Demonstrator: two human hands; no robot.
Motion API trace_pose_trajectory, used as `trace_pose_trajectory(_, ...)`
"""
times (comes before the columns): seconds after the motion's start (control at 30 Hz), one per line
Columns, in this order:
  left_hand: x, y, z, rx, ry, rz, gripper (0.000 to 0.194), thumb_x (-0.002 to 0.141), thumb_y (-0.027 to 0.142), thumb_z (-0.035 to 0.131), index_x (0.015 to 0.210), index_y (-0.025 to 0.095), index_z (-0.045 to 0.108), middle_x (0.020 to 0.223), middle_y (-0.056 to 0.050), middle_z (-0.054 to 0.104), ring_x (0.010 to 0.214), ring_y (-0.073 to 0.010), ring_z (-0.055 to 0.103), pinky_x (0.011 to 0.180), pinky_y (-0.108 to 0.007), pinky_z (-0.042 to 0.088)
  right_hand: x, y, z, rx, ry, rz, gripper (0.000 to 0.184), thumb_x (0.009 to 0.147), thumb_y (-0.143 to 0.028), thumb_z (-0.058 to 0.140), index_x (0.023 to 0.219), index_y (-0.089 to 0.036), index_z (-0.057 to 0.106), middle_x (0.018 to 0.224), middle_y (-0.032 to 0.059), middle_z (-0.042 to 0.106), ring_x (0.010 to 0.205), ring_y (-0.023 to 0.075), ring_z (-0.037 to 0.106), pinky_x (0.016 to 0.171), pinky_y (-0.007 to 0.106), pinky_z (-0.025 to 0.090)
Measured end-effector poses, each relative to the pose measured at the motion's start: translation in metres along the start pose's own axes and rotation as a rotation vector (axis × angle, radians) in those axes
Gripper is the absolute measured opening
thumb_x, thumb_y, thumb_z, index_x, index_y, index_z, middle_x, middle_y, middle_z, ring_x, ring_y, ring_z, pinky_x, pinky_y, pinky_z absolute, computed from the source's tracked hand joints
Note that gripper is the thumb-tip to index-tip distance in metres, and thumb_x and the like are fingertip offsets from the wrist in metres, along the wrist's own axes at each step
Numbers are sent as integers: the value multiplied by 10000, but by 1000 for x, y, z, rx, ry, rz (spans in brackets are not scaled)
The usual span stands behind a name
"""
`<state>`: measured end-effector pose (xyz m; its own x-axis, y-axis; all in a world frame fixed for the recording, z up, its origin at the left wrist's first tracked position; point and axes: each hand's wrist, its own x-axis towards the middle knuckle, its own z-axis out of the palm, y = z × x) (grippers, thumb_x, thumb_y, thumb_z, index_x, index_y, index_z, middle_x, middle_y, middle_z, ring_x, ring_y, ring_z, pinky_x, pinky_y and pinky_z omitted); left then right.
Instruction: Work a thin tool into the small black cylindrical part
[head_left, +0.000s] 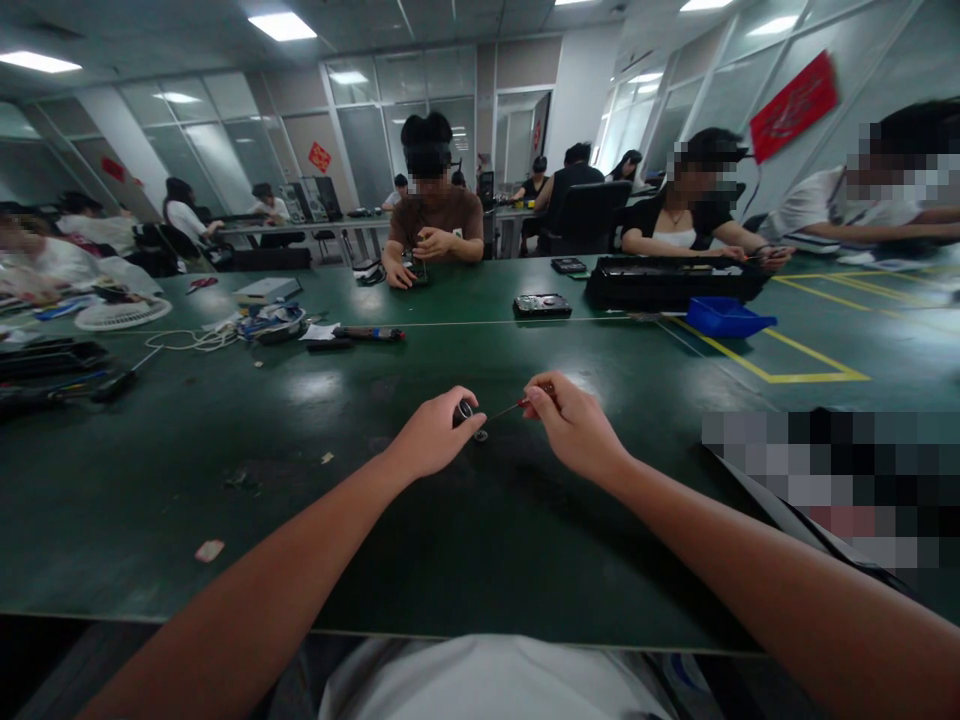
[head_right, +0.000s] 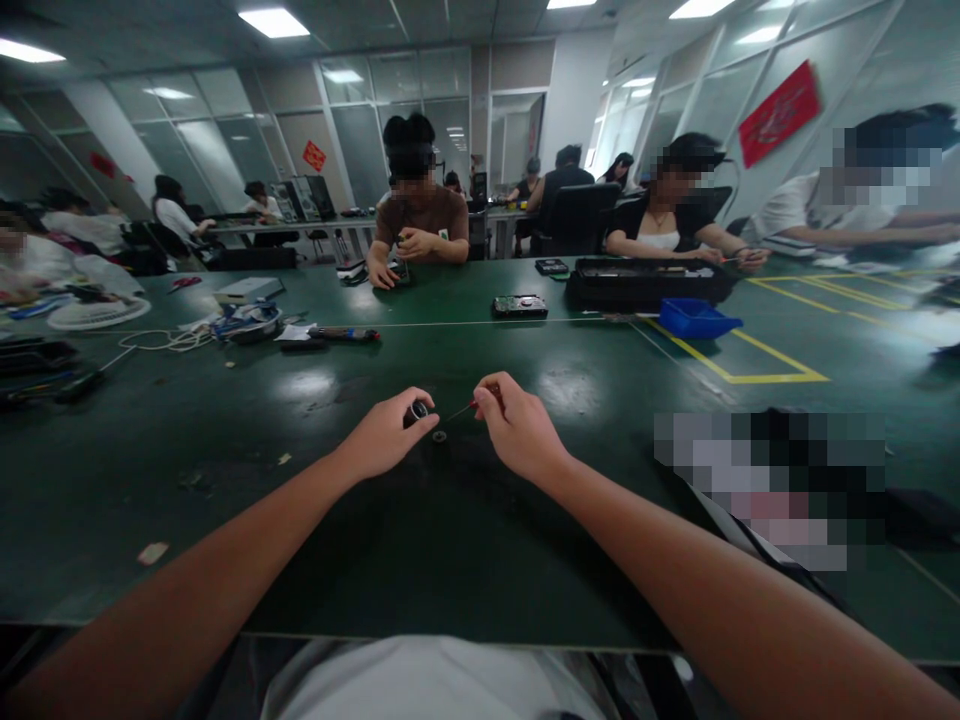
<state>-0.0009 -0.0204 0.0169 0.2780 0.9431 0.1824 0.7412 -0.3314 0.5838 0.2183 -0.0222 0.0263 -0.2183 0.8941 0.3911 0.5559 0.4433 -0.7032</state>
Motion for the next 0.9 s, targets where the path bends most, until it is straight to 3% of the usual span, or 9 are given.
trace_pose_trajectory(0.2,0,-4,7,225,-112,99,285,910,363,542,1155,234,608,1133,-52,638,1016,-222,598,849,-352,471,0,0,1,-11,8,-15,189,972,-331,418,958,-208,561,761,23,675,733,188,649,679,306,442)
trace_pose_trajectory(0.4,0,-1,12,433,-187,149,290,916,402,524,1140,248,624,1057,-66,632,959,-249,601,730,-348,473,0,-1,0,-15,-19,-6,188,973,-332,421,962,-206,561,762,23,675,735,185,651,668,296,442)
trace_pose_trajectory(0.53,2,-1,11,391,-181,132,240,911,393,537,1065,236,632,1017,-55,631,918,-232,601,701,-330,454,0,-3,-1,-21,-26,-9,186,975,-320,419,970,-203,563,773,27,678,739,185,651,659,294,437)
trace_pose_trajectory(0.67,4,-7,6,190,-113,64,249,917,418,516,1025,221,624,996,-50,651,896,-217,607,720,-327,443,0,-2,-2,-15,-19,-14,190,978,-322,419,968,-203,567,781,27,681,742,184,649,661,294,435)
trace_pose_trajectory(0.9,14,-27,-6,-89,194,-69,284,921,440,477,1039,208,590,939,-47,658,831,-197,600,747,-323,437,0,-1,-2,6,-28,-1,198,981,-333,419,966,-209,573,788,25,686,749,185,649,653,292,432)
